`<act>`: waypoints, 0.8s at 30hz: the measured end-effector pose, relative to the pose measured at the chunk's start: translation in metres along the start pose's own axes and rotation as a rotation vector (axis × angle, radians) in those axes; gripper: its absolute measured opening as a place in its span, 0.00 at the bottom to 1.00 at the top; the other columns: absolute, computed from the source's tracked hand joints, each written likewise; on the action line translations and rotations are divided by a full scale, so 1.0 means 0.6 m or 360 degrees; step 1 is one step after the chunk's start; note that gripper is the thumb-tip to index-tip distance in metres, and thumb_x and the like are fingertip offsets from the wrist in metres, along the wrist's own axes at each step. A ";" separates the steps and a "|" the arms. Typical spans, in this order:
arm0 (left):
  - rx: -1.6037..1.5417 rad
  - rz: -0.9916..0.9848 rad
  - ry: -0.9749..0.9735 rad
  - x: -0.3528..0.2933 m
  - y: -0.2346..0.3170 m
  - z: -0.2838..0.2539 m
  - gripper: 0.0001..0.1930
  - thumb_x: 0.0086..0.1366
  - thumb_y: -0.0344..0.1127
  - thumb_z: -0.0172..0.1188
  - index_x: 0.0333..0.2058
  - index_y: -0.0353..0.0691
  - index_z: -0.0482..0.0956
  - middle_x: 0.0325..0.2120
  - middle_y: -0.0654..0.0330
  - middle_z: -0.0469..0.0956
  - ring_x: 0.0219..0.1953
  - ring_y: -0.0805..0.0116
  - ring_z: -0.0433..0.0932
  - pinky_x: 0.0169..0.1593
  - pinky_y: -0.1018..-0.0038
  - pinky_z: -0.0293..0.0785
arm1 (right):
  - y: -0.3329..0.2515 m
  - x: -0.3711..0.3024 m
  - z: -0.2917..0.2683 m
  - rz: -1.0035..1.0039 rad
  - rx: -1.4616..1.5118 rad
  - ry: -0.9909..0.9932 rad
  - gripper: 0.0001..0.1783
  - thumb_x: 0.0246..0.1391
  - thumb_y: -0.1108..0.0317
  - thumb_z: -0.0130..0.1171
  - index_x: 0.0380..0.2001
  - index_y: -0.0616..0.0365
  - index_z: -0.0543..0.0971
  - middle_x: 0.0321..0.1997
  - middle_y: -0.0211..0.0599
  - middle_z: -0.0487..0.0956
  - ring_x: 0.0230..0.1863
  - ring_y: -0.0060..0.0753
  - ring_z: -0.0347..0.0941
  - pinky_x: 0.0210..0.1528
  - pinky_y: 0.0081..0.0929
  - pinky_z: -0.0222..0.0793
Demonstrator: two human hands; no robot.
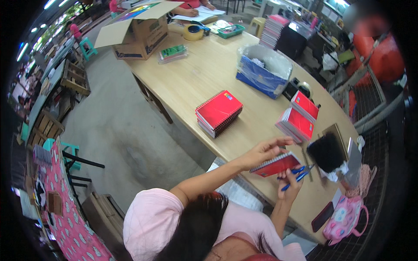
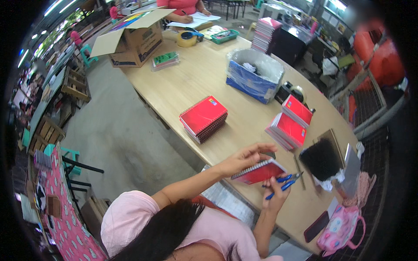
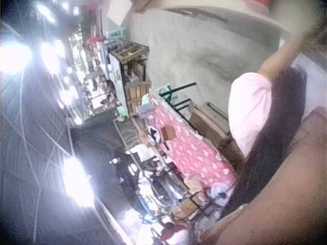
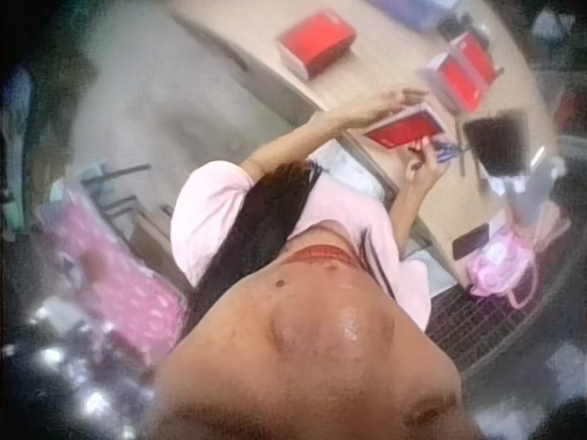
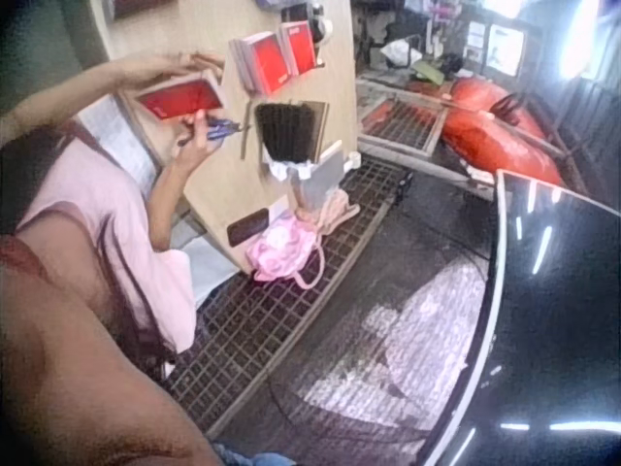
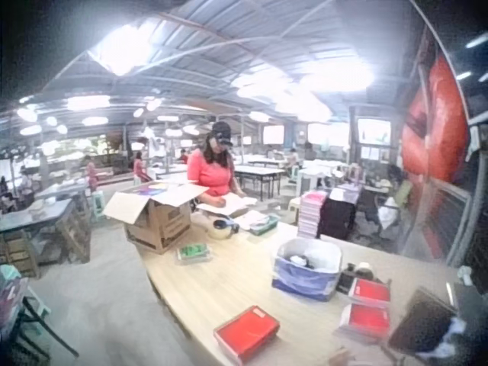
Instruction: The person manually assembles notebooks by inserting spiral wire into the punched holes of red notebook covers and paper stacks, then using pliers to trim and secure the wire ends.
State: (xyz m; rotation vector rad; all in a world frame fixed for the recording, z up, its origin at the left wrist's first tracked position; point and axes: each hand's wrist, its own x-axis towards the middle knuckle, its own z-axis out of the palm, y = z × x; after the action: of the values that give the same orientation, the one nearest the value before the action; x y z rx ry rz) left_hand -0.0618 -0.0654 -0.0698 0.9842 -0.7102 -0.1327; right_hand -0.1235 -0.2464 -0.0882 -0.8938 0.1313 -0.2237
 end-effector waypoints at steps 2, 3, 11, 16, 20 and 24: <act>-0.1021 -0.0522 0.0120 -0.039 -0.020 -0.031 0.36 0.73 0.56 0.48 0.68 0.35 0.57 0.61 0.49 0.69 0.62 0.62 0.69 0.66 0.64 0.64 | 0.012 0.027 0.011 -0.0036 -0.0154 0.0087 0.20 0.50 0.85 0.60 0.44 0.56 0.69 0.32 0.34 0.73 0.25 0.28 0.71 0.27 0.25 0.69; -0.1048 -0.0567 0.0099 -0.046 -0.025 -0.035 0.36 0.73 0.56 0.48 0.68 0.35 0.57 0.61 0.49 0.69 0.62 0.62 0.69 0.66 0.64 0.64 | 0.015 0.037 0.009 -0.0020 -0.0185 0.0089 0.19 0.51 0.84 0.61 0.43 0.56 0.69 0.30 0.35 0.73 0.25 0.28 0.71 0.27 0.26 0.69; -0.0148 -0.0614 0.0429 -0.080 -0.001 -0.058 0.28 0.74 0.47 0.53 0.62 0.30 0.66 0.54 0.55 0.75 0.56 0.68 0.74 0.59 0.71 0.71 | 0.037 0.049 0.045 0.0102 -0.0111 0.0068 0.19 0.50 0.84 0.61 0.42 0.58 0.67 0.30 0.36 0.74 0.24 0.29 0.71 0.26 0.28 0.69; 0.0720 -0.0587 0.0569 -0.083 0.029 -0.055 0.19 0.71 0.32 0.57 0.57 0.29 0.72 0.49 0.57 0.78 0.51 0.73 0.75 0.55 0.74 0.72 | 0.034 0.032 0.053 0.0085 -0.0203 -0.0044 0.15 0.53 0.81 0.61 0.42 0.59 0.69 0.30 0.35 0.74 0.25 0.28 0.73 0.28 0.26 0.70; 0.1607 0.0076 0.1137 -0.065 0.136 -0.096 0.17 0.66 0.26 0.57 0.53 0.32 0.77 0.35 0.52 0.79 0.35 0.66 0.77 0.42 0.72 0.73 | 0.001 0.028 0.017 -0.0066 -0.0465 -0.0026 0.12 0.57 0.75 0.62 0.44 0.61 0.74 0.31 0.34 0.75 0.27 0.26 0.73 0.30 0.23 0.71; 0.2049 0.0083 0.1261 -0.050 0.231 -0.176 0.18 0.66 0.27 0.52 0.54 0.35 0.78 0.36 0.46 0.78 0.35 0.55 0.78 0.44 0.65 0.73 | -0.037 0.034 -0.061 -0.0072 -0.1450 0.0006 0.22 0.57 0.60 0.66 0.48 0.64 0.79 0.33 0.35 0.76 0.31 0.29 0.74 0.36 0.27 0.71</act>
State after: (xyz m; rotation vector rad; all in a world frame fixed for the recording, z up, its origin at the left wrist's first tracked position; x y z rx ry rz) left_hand -0.0499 0.1007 -0.0106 2.0525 0.0118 0.8288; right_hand -0.1144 -0.2926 -0.0938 -1.8031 0.2229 -0.2062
